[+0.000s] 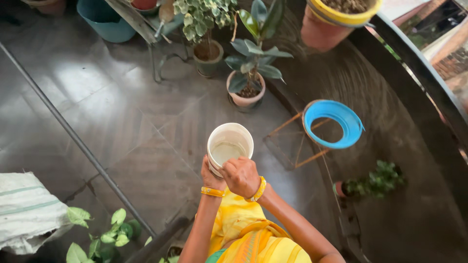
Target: The person carries a small white container filled with water from an indoor area to a balcony, then pours water into several potted plants. The person also uses a small wooden stick to loosen the soil in one of the pots.
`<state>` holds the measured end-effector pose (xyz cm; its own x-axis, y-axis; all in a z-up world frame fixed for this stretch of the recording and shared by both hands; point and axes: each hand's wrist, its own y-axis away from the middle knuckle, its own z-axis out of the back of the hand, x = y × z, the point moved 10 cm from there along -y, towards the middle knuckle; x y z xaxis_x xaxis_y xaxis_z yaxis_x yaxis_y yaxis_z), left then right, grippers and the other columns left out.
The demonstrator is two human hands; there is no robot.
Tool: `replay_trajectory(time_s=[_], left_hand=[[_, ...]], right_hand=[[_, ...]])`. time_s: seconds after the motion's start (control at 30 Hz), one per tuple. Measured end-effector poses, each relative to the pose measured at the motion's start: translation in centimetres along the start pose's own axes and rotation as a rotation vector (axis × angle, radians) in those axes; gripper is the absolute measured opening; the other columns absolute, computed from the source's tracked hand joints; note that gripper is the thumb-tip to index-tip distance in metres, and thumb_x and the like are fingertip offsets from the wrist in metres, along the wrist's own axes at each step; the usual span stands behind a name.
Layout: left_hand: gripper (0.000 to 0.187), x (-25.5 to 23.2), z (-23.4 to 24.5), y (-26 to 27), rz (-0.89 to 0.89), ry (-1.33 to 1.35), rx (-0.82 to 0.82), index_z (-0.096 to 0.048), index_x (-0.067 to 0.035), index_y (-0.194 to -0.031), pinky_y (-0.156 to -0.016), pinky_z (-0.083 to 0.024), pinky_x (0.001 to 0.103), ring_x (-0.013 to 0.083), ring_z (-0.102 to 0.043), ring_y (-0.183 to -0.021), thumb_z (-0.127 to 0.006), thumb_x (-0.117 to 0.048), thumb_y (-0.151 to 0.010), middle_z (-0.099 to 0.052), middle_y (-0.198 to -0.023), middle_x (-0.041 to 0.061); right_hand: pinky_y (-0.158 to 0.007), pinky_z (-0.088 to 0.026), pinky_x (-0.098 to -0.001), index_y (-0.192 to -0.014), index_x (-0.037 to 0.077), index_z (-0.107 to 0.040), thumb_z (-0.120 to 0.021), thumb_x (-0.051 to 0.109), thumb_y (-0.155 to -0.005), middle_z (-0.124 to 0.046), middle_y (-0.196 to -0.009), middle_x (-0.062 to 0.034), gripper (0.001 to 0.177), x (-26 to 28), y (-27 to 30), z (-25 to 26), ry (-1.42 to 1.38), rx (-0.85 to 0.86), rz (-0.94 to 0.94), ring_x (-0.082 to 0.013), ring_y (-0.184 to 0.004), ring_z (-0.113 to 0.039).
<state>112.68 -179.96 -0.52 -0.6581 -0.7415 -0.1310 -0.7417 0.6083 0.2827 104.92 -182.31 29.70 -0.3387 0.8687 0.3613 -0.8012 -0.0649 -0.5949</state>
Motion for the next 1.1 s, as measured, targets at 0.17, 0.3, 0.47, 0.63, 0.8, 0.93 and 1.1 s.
replay_trajectory(time_s=[0.17,0.3,0.47,0.63,0.8,0.93,1.1], left_hand=[[0.043,-1.1,-1.1,-7.5,-0.050,-0.039,-0.010,-0.065,-0.011,-0.124,-0.100,-0.052,0.042,0.0255,-0.066,-0.113,-0.048,-0.045,-0.102,-0.071,-0.122,0.009],[0.036,-1.6,-3.1,-14.0,-0.106,0.012,0.073,-0.065,-0.012,-0.121,-0.099,-0.053,0.042,0.0253,-0.066,-0.112,-0.050,-0.041,-0.109,-0.070,-0.121,0.009],[0.045,-2.5,-6.2,-20.3,-0.158,-0.024,-0.014,-0.065,-0.007,-0.122,-0.097,-0.053,0.040,0.0240,-0.068,-0.109,-0.044,-0.042,-0.103,-0.071,-0.119,0.010],[0.047,-5.1,-7.1,-25.2,-0.225,0.040,-0.022,-0.065,-0.008,-0.125,-0.099,-0.052,0.041,0.0252,-0.067,-0.112,-0.043,-0.044,-0.105,-0.070,-0.122,0.010],[0.046,-9.8,-6.2,-30.5,-0.248,0.127,-0.094,-0.065,-0.010,-0.125,-0.100,-0.052,0.042,0.0251,-0.067,-0.112,-0.043,-0.045,-0.104,-0.070,-0.123,0.009],[0.043,-15.1,-5.1,-36.0,-0.299,0.144,-0.021,-0.065,-0.009,-0.125,-0.100,-0.052,0.042,0.0251,-0.067,-0.112,-0.045,-0.043,-0.105,-0.070,-0.123,0.009],[0.040,-23.0,-5.7,-41.6,-0.334,0.074,0.048,-0.065,-0.008,-0.127,-0.100,-0.052,0.042,0.0255,-0.066,-0.113,-0.048,-0.040,-0.108,-0.070,-0.123,0.011]], right_hand=[[-0.055,-0.044,-0.0397,-0.075,0.009,-0.055,-0.076,0.008,-0.081,-0.057,-0.069,-0.0079,0.022,-5.7,-4.4,-1.0,-0.024,-0.006,0.034,-0.0300,-0.059,-0.058],[-0.055,-0.044,-0.0397,-0.074,0.009,-0.055,-0.076,0.007,-0.079,-0.057,-0.069,-0.0076,0.022,-10.9,-8.3,-1.8,-0.029,0.028,0.079,-0.0293,-0.058,-0.058],[-0.055,-0.045,-0.0406,-0.075,0.010,-0.055,-0.076,0.008,-0.077,-0.057,-0.068,-0.0082,0.022,-16.9,-13.3,-2.5,-0.051,0.075,0.130,-0.0299,-0.056,-0.056],[-0.054,-0.044,-0.0411,-0.076,0.009,-0.054,-0.075,0.008,-0.076,-0.057,-0.068,-0.0080,0.021,-20.8,-18.2,-5.1,-0.092,0.157,0.191,-0.0302,-0.056,-0.056],[-0.056,-0.045,-0.0408,-0.080,0.008,-0.053,-0.074,0.008,-0.079,-0.055,-0.071,-0.0082,0.020,-23.0,-24.2,-8.3,-0.144,0.182,0.249,-0.0310,-0.059,-0.058],[-0.054,-0.044,-0.0425,-0.079,0.008,-0.053,-0.074,0.011,-0.080,-0.056,-0.070,-0.0097,0.021,-25.0,-29.4,-12.9,-0.116,0.218,0.246,-0.0324,-0.058,-0.058],[-0.055,-0.046,-0.0425,-0.080,0.008,-0.053,-0.070,0.012,-0.081,-0.057,-0.072,-0.0108,0.017,-27.0,-35.8,-19.9,-0.075,0.228,0.241,-0.0329,-0.059,-0.059]])
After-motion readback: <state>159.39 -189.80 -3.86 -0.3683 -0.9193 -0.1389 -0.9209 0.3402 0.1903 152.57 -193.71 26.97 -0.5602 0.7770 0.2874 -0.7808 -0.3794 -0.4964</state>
